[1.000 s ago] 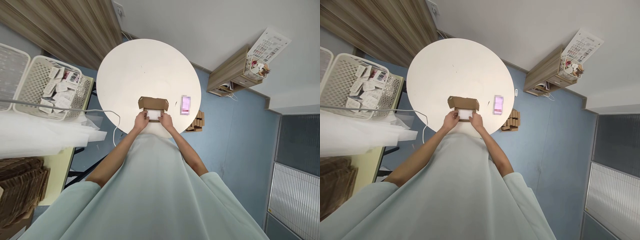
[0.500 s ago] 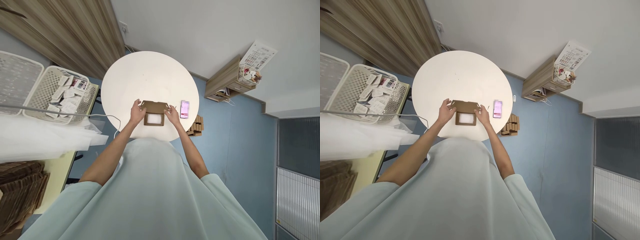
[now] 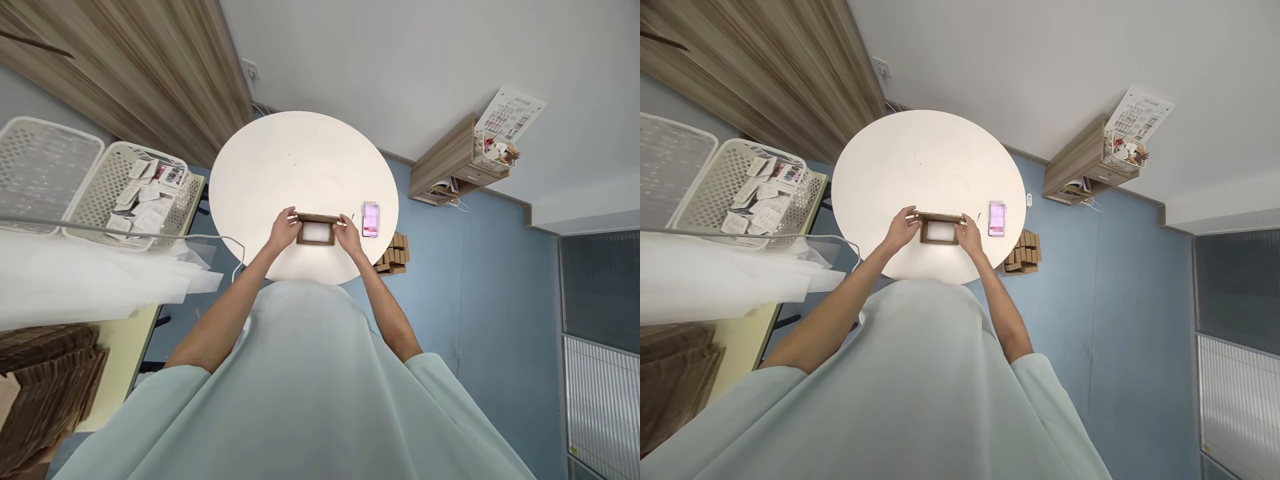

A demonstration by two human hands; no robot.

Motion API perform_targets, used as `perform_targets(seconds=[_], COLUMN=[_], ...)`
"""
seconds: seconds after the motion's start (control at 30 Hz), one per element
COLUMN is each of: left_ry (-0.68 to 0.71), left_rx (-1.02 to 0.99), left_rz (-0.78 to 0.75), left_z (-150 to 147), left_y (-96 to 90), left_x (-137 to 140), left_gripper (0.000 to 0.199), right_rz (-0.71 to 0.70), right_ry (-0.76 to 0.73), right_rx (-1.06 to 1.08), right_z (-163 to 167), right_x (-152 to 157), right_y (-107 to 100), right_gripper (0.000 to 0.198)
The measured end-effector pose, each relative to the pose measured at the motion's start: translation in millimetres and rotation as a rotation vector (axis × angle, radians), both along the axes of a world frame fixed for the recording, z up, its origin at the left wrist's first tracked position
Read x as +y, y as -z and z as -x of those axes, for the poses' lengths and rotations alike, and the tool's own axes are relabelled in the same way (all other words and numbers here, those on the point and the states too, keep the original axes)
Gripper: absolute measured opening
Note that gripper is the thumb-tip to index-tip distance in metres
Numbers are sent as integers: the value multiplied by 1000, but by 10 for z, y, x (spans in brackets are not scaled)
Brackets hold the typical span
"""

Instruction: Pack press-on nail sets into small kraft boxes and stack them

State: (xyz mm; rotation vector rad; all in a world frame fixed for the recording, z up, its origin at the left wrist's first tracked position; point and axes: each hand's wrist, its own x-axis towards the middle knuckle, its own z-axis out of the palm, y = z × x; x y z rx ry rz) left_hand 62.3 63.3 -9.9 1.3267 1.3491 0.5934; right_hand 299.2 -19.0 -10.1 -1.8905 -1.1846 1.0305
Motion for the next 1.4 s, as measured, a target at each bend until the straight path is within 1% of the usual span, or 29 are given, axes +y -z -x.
perform_targets(seconds=[0.07, 0.17, 0.27, 0.33, 0.4, 0.57, 0.67, 0.77, 0.83, 0.93, 1.03, 1.1, 1.23, 1.4], left_ry=[1, -1, 8, 22, 37, 68, 87, 126, 147, 160, 192, 223, 260, 322], left_rx=[-2, 7, 28, 40, 49, 46, 61, 109, 165, 265, 306, 307, 314, 396], left_rz=[-3, 1, -5, -7, -1, 23, 24, 15, -21, -153, -276, -298, -252, -162], left_z=[30, 77, 105, 106, 97, 96, 138, 194, 228, 269, 302, 316, 326, 353], left_y=[67, 147, 186, 187, 172, 136, 172, 256, 310, 338, 288, 238, 199, 302], left_x=[-94, -309, -526, -614, -640, -567, -587, -702, -803, -927, -980, -985, -993, -1065], left_gripper=[64, 64, 63, 61, 60, 60, 57, 56, 58, 66, 67, 61, 49, 46], right_rz=[-11, -23, -18, -7, 1, 22, 29, 36, 64, 97, 74, 64, 114, 262], right_ry=[-20, -42, -56, -55, -45, -32, -55, -100, -129, -139, -130, -131, -142, -160], right_rx=[-2, -4, -15, -19, -19, -24, -40, -78, -116, -191, -263, -290, -280, -286], right_z=[8, 44, 84, 98, 97, 63, 64, 93, 118, 145, 156, 164, 198, 257], right_x=[-121, -353, -565, -646, -663, -557, -580, -723, -845, -987, -1046, -1052, -1052, -1093], right_y=[45, 114, 166, 181, 178, 121, 107, 136, 163, 177, 145, 110, 57, 81], right_gripper=[61, 62, 64, 64, 64, 61, 56, 51, 52, 58, 60, 58, 51, 44])
